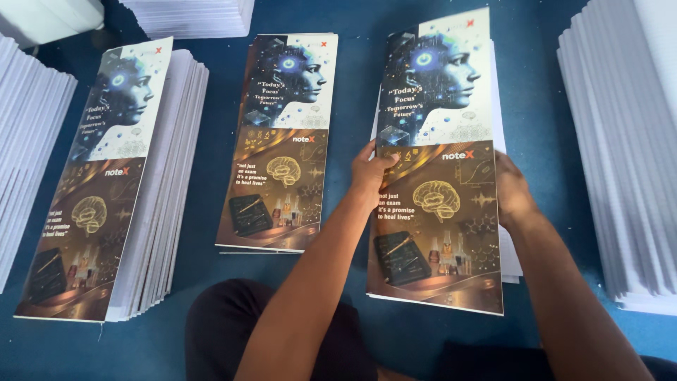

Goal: The person assembles notebooks by inserting a stack of lined index pages between two printed covers. They repeat this process multiple times, stacking the completed notebooks on the floor.

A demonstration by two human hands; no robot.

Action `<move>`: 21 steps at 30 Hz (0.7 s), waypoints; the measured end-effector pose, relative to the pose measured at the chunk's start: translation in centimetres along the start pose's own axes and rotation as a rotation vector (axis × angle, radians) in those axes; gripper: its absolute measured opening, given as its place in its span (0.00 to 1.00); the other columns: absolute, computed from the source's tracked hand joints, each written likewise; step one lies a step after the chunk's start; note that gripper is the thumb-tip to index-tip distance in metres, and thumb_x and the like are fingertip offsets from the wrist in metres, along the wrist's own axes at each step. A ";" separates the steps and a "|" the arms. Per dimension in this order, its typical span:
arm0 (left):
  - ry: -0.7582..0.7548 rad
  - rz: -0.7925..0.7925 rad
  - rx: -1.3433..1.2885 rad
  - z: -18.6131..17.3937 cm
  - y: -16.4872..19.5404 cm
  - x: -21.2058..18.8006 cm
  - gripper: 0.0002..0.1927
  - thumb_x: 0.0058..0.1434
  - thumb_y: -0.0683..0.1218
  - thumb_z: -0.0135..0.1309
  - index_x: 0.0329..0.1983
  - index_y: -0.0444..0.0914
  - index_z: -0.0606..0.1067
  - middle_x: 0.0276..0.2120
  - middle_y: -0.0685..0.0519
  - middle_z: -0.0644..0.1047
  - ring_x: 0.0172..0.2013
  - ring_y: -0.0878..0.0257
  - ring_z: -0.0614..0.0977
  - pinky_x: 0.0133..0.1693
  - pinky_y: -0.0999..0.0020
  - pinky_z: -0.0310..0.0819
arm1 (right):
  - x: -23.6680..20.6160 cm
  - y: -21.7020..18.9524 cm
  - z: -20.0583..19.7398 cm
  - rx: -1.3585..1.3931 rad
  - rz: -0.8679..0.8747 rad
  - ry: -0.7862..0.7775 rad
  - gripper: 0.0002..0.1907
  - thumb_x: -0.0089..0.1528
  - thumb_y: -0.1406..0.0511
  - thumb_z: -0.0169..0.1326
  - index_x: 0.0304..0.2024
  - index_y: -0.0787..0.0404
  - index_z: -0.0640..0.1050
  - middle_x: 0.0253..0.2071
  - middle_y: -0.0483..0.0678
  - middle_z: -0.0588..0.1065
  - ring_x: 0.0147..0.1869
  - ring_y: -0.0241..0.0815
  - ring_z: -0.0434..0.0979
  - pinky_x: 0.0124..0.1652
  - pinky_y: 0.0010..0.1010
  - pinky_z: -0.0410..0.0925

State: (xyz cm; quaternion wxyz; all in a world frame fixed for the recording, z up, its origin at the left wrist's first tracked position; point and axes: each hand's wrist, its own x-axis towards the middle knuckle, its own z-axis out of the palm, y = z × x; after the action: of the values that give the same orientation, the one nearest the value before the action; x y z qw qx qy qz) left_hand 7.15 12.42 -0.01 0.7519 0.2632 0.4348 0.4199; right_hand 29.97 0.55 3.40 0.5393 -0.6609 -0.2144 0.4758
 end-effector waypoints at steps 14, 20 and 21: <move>0.075 0.025 0.207 -1.9 -2.7 2.6 0.22 0.56 0.36 0.63 0.52 0.30 0.71 0.40 0.45 0.78 0.37 0.57 0.82 0.37 0.60 0.80 | -1.3 1.3 0.2 -0.196 0.301 -0.183 0.41 0.53 0.68 0.61 0.69 0.57 0.62 0.56 0.54 0.74 0.59 0.53 0.75 0.54 0.52 0.69; -0.185 -0.091 0.213 -3.2 -1.0 0.7 0.27 0.60 0.42 0.62 0.61 0.30 0.70 0.45 0.43 0.77 0.40 0.57 0.80 0.38 0.63 0.77 | 0.6 3.3 -0.7 -0.080 0.285 -0.181 0.40 0.54 0.72 0.60 0.68 0.62 0.64 0.57 0.55 0.74 0.61 0.52 0.75 0.58 0.45 0.70; -0.206 -0.125 0.247 -3.6 -1.0 -0.4 0.30 0.57 0.40 0.61 0.62 0.35 0.68 0.47 0.45 0.78 0.42 0.58 0.81 0.41 0.64 0.78 | 0.8 3.4 -0.9 -0.084 0.281 -0.177 0.39 0.54 0.72 0.60 0.68 0.62 0.64 0.57 0.55 0.74 0.61 0.51 0.75 0.58 0.45 0.69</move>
State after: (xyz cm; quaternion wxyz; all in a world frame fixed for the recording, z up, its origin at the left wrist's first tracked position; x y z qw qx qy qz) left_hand 4.32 11.73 -2.31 0.7792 0.3677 0.4191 0.2864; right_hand 30.31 -0.31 -0.07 0.4183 -0.6620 -0.1861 0.5935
